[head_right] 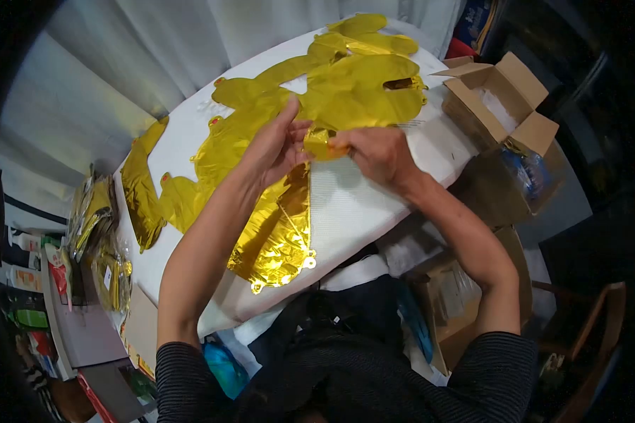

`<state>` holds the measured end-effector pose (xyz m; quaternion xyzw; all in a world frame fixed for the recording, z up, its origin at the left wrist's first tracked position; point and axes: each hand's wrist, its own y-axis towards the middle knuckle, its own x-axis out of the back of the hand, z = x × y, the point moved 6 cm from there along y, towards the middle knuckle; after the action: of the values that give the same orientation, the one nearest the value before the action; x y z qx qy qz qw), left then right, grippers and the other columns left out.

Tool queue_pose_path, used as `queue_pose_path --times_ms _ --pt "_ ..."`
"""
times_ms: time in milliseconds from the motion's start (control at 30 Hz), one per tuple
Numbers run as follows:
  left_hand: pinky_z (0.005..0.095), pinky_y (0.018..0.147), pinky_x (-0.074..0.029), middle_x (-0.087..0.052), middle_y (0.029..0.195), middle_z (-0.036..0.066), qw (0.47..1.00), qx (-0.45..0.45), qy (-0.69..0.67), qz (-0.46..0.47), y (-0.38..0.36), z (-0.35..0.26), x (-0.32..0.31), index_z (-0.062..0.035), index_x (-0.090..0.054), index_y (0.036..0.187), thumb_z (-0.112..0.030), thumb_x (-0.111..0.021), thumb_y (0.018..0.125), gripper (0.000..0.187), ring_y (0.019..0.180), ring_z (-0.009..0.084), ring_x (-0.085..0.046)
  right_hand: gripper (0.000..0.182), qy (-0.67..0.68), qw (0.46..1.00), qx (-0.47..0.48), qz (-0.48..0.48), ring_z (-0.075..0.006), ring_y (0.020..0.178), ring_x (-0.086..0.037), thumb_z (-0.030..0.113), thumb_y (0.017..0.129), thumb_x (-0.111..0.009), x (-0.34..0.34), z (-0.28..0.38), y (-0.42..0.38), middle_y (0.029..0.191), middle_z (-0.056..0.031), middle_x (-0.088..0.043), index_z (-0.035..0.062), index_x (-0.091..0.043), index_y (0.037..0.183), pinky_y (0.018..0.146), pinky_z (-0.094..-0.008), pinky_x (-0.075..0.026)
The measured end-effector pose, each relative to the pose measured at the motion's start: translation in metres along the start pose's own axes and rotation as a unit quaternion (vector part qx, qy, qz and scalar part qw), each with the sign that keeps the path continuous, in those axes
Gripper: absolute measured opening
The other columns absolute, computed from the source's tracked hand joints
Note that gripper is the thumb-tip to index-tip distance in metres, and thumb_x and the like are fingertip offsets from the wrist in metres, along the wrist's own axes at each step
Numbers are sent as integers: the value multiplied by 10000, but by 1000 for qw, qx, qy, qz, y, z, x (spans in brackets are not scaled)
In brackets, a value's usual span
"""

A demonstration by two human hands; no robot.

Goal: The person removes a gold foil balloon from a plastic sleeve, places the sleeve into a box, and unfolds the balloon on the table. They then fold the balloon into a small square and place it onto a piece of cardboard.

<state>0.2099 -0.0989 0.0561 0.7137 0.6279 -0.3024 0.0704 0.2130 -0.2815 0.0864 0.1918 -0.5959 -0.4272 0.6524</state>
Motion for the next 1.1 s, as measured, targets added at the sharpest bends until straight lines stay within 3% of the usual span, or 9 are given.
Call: queue_pose_path --times_ms 67,167,200,367,467,600,833,933,1100 --pt "304 765 -635 -724 1069 169 995 -1 49 -88 34 5 19 72 -642 1169 -345 -701 1009 450 859 178 -719 198 10 1000 14 -7 -268 854 -774 -13 816 -761 7 15 -10 962 -102 -786 76 -770 993 727 -358 -611" --pt "239 738 -636 -731 989 132 988 62 126 -56 49 12 10 53 -656 1158 -227 -760 969 354 809 165 -728 288 5 997 7 70 -289 995 -769 -57 788 -754 5 23 -30 1066 -109 -786 35 -746 1061 843 -386 -619" --pt "227 674 -607 -726 930 100 983 62 163 -59 49 13 6 24 -720 1046 -226 -773 956 271 756 139 -703 294 7 997 6 75 -290 1012 -767 -56 787 -754 5 24 -37 1072 -111 -786 36 -747 1066 854 -387 -619" --pt "239 558 -509 -685 824 29 954 52 282 -86 57 23 -5 -4 -727 964 -265 -790 944 269 625 107 -590 284 50 997 -6 55 -283 1028 -768 -96 805 -698 6 16 -58 1073 -96 -792 39 -744 1050 898 -402 -618" --pt "248 505 -451 -549 665 -23 935 51 325 -133 52 18 -12 -92 -618 730 -394 -811 920 406 562 99 -510 263 70 996 -25 39 -273 1001 -777 -126 820 -647 11 17 -56 1045 -83 -799 42 -731 1004 907 -415 -618" --pt "268 435 -343 -513 616 -19 916 57 384 -102 46 13 -25 -105 -570 689 -333 -861 881 417 484 98 -437 174 104 994 -18 5 -261 926 -784 -93 817 -698 16 20 -55 999 -70 -803 45 -707 922 872 -405 -620" --pt "327 455 -319 -637 751 39 943 -10 312 -114 59 16 -23 -7 -700 868 -176 -914 778 287 550 124 -473 181 99 995 26 2 -235 970 -783 -67 825 -692 23 51 -57 1007 -48 -803 73 -717 937 901 -420 -623" --pt "296 490 -362 -637 782 29 970 -18 229 -84 59 4 -19 -37 -713 931 -140 -877 820 223 619 113 -514 231 90 993 48 63 -269 1055 -766 22 834 -752 25 75 -60 1059 -74 -796 60 -751 1062 948 -457 -607" --pt "284 529 -497 -705 877 69 993 -82 33 -77 34 -33 -23 -2 -692 1013 -85 -772 921 147 575 153 -571 186 73 992 57 85 -277 1056 -766 32 833 -761 22 101 -65 1051 -75 -796 60 -744 1017 955 -471 -602"
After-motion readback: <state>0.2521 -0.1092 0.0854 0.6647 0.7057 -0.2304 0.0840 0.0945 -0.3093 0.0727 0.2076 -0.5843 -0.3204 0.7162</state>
